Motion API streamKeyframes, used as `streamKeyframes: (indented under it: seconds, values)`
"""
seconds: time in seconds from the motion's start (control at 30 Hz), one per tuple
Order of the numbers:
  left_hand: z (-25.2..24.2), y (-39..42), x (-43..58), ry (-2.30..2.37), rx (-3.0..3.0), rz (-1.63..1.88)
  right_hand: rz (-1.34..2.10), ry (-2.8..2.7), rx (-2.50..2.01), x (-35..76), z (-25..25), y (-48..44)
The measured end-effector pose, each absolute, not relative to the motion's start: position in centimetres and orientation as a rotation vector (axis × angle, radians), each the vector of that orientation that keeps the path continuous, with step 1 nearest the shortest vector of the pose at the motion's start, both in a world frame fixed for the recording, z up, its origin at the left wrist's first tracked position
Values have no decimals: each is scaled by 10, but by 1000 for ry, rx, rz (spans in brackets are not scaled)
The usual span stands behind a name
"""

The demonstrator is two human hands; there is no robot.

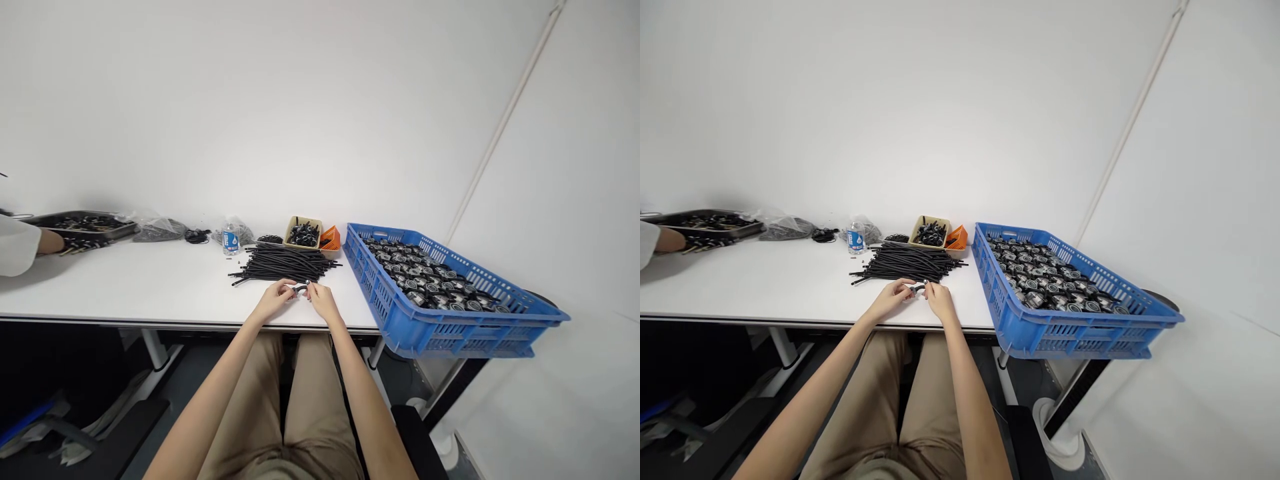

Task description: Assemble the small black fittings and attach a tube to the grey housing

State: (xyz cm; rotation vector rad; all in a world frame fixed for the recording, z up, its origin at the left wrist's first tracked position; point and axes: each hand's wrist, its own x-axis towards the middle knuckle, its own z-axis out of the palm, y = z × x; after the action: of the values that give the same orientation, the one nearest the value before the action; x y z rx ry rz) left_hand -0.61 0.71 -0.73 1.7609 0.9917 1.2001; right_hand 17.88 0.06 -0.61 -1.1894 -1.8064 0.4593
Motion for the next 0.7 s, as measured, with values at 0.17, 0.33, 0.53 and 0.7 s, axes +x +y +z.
streamKeyframes:
  seconds: [0.17, 0.33, 0.53, 0.7]
  values:
    - [-10, 8, -7, 991, 1780, 1212, 477, -1799, -1174, 178, -7, 0]
    - [-8, 7, -6, 968, 1787, 1222, 426, -1853, -1203, 177, -5, -1]
    - [-13, 12, -7, 941, 1790, 1212, 374, -1894, -1212, 177, -4, -3]
    - [-18, 17, -8, 925, 1781, 1220, 408, -1880, -1187, 178, -5, -2]
